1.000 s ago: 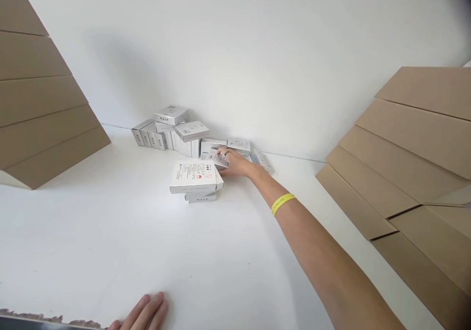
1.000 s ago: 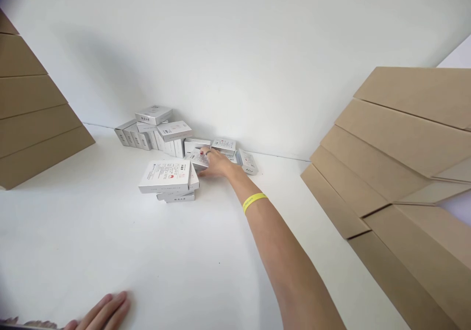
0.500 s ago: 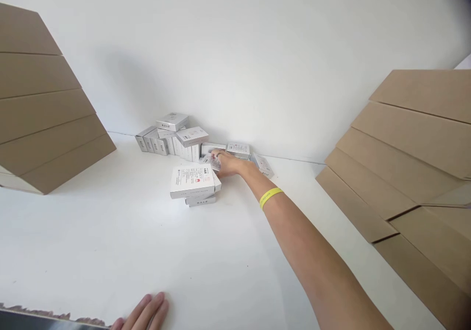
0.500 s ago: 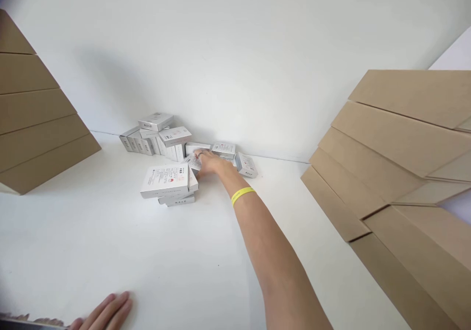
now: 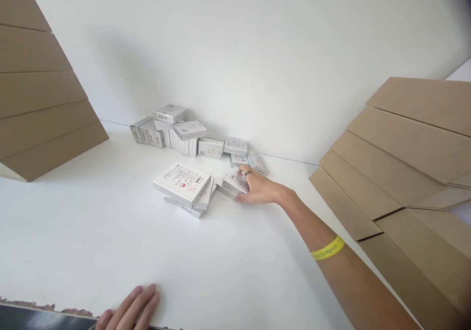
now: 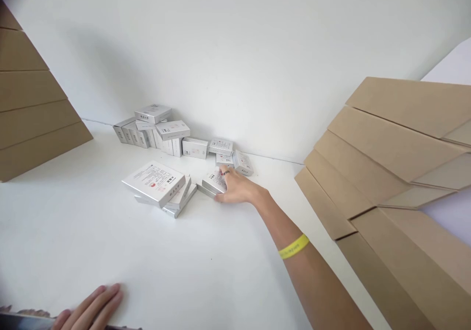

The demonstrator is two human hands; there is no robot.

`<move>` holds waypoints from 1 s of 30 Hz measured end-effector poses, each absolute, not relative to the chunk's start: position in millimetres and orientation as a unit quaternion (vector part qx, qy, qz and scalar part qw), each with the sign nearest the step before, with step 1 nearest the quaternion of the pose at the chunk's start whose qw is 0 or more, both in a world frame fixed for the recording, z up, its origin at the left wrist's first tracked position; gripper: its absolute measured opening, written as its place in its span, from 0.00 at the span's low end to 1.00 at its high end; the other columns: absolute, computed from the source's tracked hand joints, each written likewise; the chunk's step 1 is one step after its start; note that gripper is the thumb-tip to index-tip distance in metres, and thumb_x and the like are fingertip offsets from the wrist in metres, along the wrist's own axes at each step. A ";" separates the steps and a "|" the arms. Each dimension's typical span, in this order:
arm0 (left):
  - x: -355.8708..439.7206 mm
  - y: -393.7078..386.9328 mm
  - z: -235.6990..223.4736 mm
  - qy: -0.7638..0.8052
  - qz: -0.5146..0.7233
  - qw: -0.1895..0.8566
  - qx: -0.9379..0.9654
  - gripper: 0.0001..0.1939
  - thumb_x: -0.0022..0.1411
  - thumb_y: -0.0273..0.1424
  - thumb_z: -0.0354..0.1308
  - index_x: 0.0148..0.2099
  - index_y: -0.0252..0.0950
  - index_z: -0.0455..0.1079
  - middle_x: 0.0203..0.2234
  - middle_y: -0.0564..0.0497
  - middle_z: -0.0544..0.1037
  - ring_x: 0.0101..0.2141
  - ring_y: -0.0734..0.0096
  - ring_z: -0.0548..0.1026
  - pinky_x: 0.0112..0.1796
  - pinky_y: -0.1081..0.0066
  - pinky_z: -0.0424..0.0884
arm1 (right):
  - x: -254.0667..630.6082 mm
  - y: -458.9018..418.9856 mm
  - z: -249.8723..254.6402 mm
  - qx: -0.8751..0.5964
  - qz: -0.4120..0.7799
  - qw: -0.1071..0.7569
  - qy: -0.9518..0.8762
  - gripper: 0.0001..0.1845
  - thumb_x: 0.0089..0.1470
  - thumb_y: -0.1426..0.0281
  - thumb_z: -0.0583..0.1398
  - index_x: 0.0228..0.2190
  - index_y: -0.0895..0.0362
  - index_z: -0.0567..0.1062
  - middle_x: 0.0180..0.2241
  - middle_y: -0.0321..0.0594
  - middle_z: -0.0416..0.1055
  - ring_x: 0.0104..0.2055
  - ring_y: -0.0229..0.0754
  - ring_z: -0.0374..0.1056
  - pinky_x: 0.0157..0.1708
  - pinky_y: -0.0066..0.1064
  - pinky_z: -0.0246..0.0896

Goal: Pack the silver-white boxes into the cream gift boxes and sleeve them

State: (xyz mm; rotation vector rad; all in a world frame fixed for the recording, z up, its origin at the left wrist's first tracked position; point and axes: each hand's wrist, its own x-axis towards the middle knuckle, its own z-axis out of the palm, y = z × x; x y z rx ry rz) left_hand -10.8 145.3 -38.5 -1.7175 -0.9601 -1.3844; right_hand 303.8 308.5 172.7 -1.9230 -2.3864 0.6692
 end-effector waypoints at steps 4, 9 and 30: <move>-7.1 143.9 -34.2 -0.377 -0.537 0.351 -0.668 0.12 0.69 0.39 0.57 0.36 0.36 0.69 0.29 0.48 0.76 0.30 0.66 0.72 0.65 0.62 0.55 | 307.8 300.9 178.8 -0.615 0.202 -0.016 -0.762 0.43 0.47 0.54 0.65 0.60 0.52 0.57 0.52 0.47 0.68 0.49 0.52 0.69 0.41 0.38 0.65; -6.0 141.0 -31.5 -0.391 -0.527 0.343 -0.673 0.09 0.68 0.35 0.58 0.37 0.35 0.70 0.29 0.46 0.76 0.32 0.65 0.72 0.65 0.60 0.54 | 289.5 311.6 182.3 -0.591 0.178 -0.019 -0.786 0.40 0.48 0.57 0.65 0.60 0.48 0.59 0.54 0.43 0.69 0.48 0.51 0.69 0.40 0.36 0.63; -8.0 138.0 -36.5 -0.400 -0.526 0.330 -0.674 0.04 0.65 0.33 0.59 0.36 0.39 0.69 0.31 0.50 0.77 0.32 0.66 0.73 0.62 0.60 0.57 | 300.2 293.5 177.2 -0.654 0.166 0.065 -0.735 0.46 0.54 0.41 0.59 0.67 0.46 0.55 0.64 0.46 0.61 0.62 0.57 0.62 0.55 0.43 0.61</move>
